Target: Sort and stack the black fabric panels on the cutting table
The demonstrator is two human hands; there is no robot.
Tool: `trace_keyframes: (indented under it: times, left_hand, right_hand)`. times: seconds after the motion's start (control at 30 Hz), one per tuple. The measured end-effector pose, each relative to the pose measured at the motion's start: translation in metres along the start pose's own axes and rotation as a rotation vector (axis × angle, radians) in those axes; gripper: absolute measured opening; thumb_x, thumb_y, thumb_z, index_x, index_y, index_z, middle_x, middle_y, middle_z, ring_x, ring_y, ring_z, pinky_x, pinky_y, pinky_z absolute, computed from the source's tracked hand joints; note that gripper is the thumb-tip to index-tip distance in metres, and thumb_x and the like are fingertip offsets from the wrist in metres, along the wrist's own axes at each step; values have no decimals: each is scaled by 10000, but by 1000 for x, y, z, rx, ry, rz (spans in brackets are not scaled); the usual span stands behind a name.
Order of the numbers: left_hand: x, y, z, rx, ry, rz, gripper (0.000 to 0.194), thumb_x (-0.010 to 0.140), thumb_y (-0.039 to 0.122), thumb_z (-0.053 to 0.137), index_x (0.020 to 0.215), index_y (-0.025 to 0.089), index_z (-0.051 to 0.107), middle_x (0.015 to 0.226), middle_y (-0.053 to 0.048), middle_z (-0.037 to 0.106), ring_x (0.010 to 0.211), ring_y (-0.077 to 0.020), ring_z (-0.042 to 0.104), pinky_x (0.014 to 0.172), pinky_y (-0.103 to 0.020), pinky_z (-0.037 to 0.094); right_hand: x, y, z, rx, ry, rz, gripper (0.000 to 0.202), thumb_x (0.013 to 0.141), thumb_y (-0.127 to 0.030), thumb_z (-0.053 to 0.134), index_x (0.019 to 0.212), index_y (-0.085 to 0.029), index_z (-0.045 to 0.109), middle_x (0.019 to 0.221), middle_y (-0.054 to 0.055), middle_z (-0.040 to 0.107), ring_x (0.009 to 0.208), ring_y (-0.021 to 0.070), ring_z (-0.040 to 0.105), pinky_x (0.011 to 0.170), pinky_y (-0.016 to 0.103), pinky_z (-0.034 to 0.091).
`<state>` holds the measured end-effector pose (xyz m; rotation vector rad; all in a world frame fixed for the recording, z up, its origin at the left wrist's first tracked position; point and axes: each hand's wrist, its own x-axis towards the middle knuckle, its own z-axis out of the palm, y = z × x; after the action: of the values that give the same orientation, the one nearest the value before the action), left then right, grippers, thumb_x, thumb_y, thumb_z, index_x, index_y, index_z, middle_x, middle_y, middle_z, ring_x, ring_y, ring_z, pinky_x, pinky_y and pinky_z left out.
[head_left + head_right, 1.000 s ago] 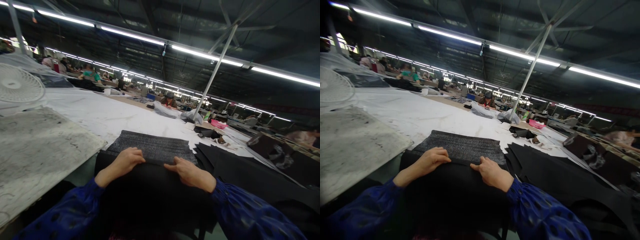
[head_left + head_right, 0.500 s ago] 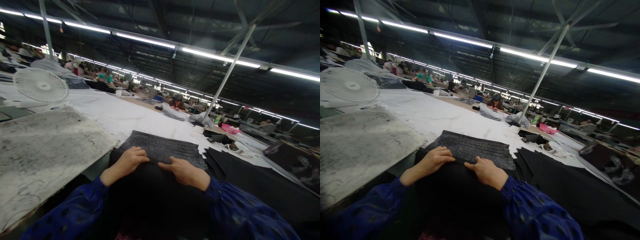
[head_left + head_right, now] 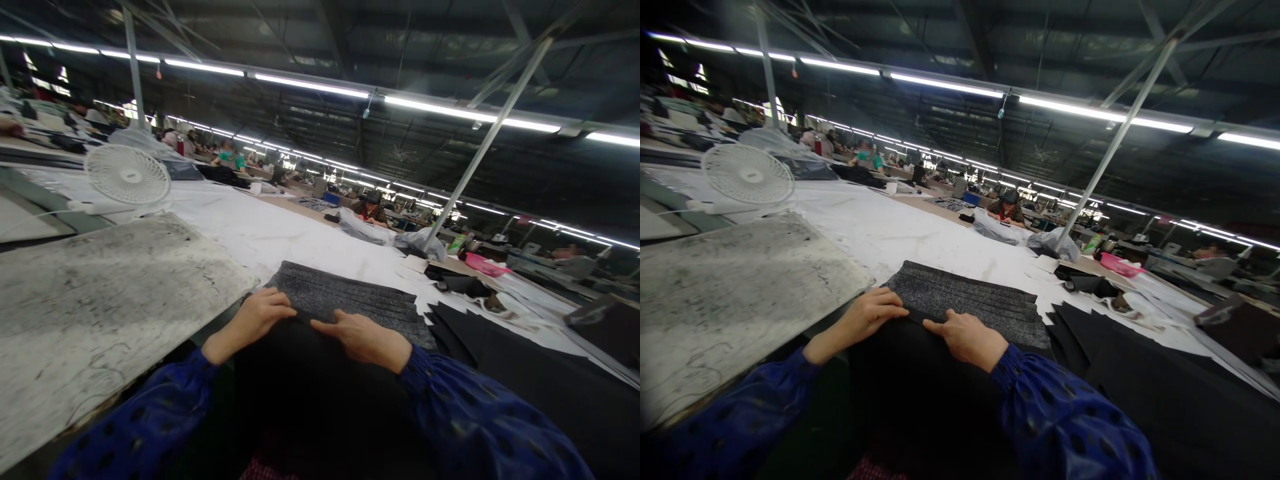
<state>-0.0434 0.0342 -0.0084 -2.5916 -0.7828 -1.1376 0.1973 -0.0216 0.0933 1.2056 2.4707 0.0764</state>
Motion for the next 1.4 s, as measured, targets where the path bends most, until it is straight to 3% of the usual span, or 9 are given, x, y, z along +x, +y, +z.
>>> trace_keyframes:
  times: [0.3,0.47,0.6,0.7,0.8,0.97,1.07,1.23,1.4]
  left_hand:
    - [-17,-9,-13,39,31,-71,319,925,141,399,940,219,708,899,-46,656,855,-161,541,774,-311,463]
    - [-17,-6,-10,82,42,-80,296,925,140,405,956,211,691,897,-39,657,858,-162,545,800,-320,458]
    - [-17,-3,-9,135,92,-94,228,925,165,432,939,178,659,891,-42,658,852,-162,552,798,-322,456]
    - [-19,-2,-6,191,128,-92,188,920,172,456,917,181,644,883,-37,659,855,-169,559,798,-337,448]
    - [-22,-3,-2,212,168,-96,167,918,182,468,933,187,634,892,-38,660,850,-169,567,793,-341,451]
    - [-24,-5,-5,165,169,-165,177,922,248,478,901,174,638,913,-48,667,900,-179,588,850,-346,476]
    - [-23,-9,-18,46,68,-186,220,928,294,457,907,183,647,932,-40,674,921,-166,609,862,-305,500]
    - [-22,-20,-36,-76,-123,-190,222,907,294,467,951,205,666,1006,-43,692,957,-166,637,875,-279,516]
    - [-18,-20,-44,-172,-140,-230,209,900,266,470,894,214,672,1004,-30,698,949,-157,643,873,-265,512]
  right_hand:
    - [14,-8,-15,-28,10,-54,619,874,-91,401,1438,-334,328,996,97,612,858,207,626,716,300,469]
    - [42,-23,-13,-89,147,-113,581,885,-115,379,1420,-340,356,939,82,635,760,196,621,666,294,469]
    - [46,-12,0,23,271,-150,557,889,-131,397,1395,-365,394,1002,37,581,790,162,586,706,263,467]
    - [24,10,15,197,349,-112,419,902,-210,468,1317,-257,504,1082,59,545,935,173,557,826,273,455]
    - [-15,34,29,356,297,-42,324,873,-280,548,1179,-174,565,1078,80,558,929,172,558,845,291,456]
    - [-85,62,52,576,274,162,229,851,-339,559,1018,-186,591,984,55,621,905,191,581,833,326,458]
    - [-113,71,66,722,249,224,217,886,-370,485,896,-188,602,881,41,630,800,179,595,732,303,474]
    - [-135,58,73,784,259,253,317,919,-401,409,718,-189,533,733,29,596,686,164,581,637,276,451]
    - [-173,20,42,792,217,229,325,917,-421,406,703,-229,557,748,34,628,711,168,589,665,272,453]
